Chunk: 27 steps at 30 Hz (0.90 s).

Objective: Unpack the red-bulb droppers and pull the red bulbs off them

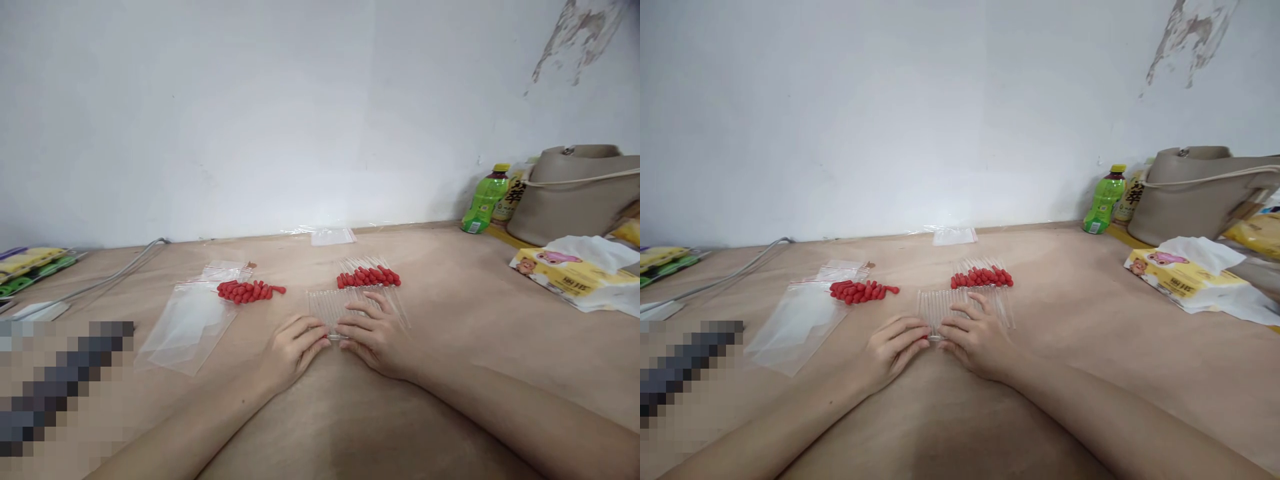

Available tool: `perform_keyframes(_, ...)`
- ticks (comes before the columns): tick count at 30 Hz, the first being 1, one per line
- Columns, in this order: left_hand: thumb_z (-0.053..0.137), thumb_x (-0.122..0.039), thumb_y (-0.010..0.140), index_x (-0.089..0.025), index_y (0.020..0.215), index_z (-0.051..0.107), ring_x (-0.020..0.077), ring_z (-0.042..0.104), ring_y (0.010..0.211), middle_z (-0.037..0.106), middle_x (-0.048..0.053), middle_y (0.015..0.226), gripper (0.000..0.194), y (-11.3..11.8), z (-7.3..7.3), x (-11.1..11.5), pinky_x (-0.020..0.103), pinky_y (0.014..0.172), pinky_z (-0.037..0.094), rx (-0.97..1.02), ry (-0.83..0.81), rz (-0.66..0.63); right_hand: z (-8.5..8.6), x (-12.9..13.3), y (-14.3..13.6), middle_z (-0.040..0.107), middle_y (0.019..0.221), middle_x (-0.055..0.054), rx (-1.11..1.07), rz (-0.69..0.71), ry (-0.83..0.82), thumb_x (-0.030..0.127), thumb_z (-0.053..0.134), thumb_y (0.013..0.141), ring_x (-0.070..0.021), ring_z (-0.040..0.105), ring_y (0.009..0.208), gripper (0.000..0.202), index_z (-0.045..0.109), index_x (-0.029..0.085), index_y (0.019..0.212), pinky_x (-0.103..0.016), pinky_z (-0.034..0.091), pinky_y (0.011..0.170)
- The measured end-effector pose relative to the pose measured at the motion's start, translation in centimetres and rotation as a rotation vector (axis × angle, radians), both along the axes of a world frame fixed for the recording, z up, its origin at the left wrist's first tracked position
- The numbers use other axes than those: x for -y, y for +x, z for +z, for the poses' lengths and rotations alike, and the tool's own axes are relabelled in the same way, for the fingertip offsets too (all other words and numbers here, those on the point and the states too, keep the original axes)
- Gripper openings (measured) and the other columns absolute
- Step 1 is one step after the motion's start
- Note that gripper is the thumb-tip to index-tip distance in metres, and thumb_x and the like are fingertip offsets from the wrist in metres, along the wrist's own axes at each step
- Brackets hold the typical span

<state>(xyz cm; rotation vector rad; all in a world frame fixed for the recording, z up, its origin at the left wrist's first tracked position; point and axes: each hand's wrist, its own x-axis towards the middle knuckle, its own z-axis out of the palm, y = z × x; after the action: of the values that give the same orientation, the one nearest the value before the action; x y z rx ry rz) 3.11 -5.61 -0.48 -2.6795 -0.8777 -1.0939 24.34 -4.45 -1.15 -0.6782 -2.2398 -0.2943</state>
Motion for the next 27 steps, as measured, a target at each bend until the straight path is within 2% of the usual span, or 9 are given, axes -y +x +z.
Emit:
perform_keyframes(5, 0.054, -0.019, 0.082, -0.018, 0.094, 0.058, 0.0147, 0.06, 0.081, 0.067, 0.003, 0.087, 0.013, 0.3, 0.0, 0.0, 0.03, 0.074, 0.049, -0.006, 0.076, 0.007, 0.2, 0.2, -0.1, 0.068, 0.087, 0.0, 0.02, 0.028, -0.052, 0.032, 0.051, 0.083, -0.017, 0.055, 0.095, 0.018, 0.061, 0.023, 0.095, -0.045, 0.025, 0.099)
perform_keyframes(9, 0.054, -0.019, 0.081, -0.018, 0.1, 0.057, 0.0167, 0.06, 0.09, 0.066, 0.005, 0.095, 0.019, 0.3, 0.0, 0.0, 0.032, 0.079, 0.049, -0.031, 0.111, -0.015, 0.1, 0.1, -0.3, 0.069, 0.083, 0.001, -0.009, 0.067, -0.041, 0.026, 0.049, 0.085, -0.0162, 0.057, 0.092, 0.016, 0.061, 0.023, 0.093, -0.044, 0.026, 0.098)
perform_keyframes(17, 0.051, -0.015, 0.082, -0.016, 0.095, 0.057, 0.0166, 0.06, 0.089, 0.066, 0.005, 0.086, 0.015, -0.1, 0.3, 0.2, 0.035, 0.087, 0.046, -0.107, 0.063, -0.09, 0.2, 0.4, -0.1, 0.069, 0.075, 0.003, -0.015, 0.161, 0.005, 0.017, 0.05, 0.083, -0.0112, 0.061, 0.085, 0.011, 0.06, 0.019, 0.088, -0.04, 0.028, 0.101)
perform_keyframes(27, 0.05, -0.016, 0.083, -0.017, 0.094, 0.056, 0.0155, 0.06, 0.086, 0.067, 0.004, 0.083, 0.013, -0.7, 0.2, 0.2, 0.032, 0.082, 0.046, -0.088, 0.038, -0.079, -0.3, 0.2, 1.4, 0.068, 0.09, 0.0, -0.029, 0.177, 0.086, 0.014, 0.049, 0.083, -0.0128, 0.058, 0.096, 0.021, 0.058, 0.021, 0.1, -0.038, 0.031, 0.1)
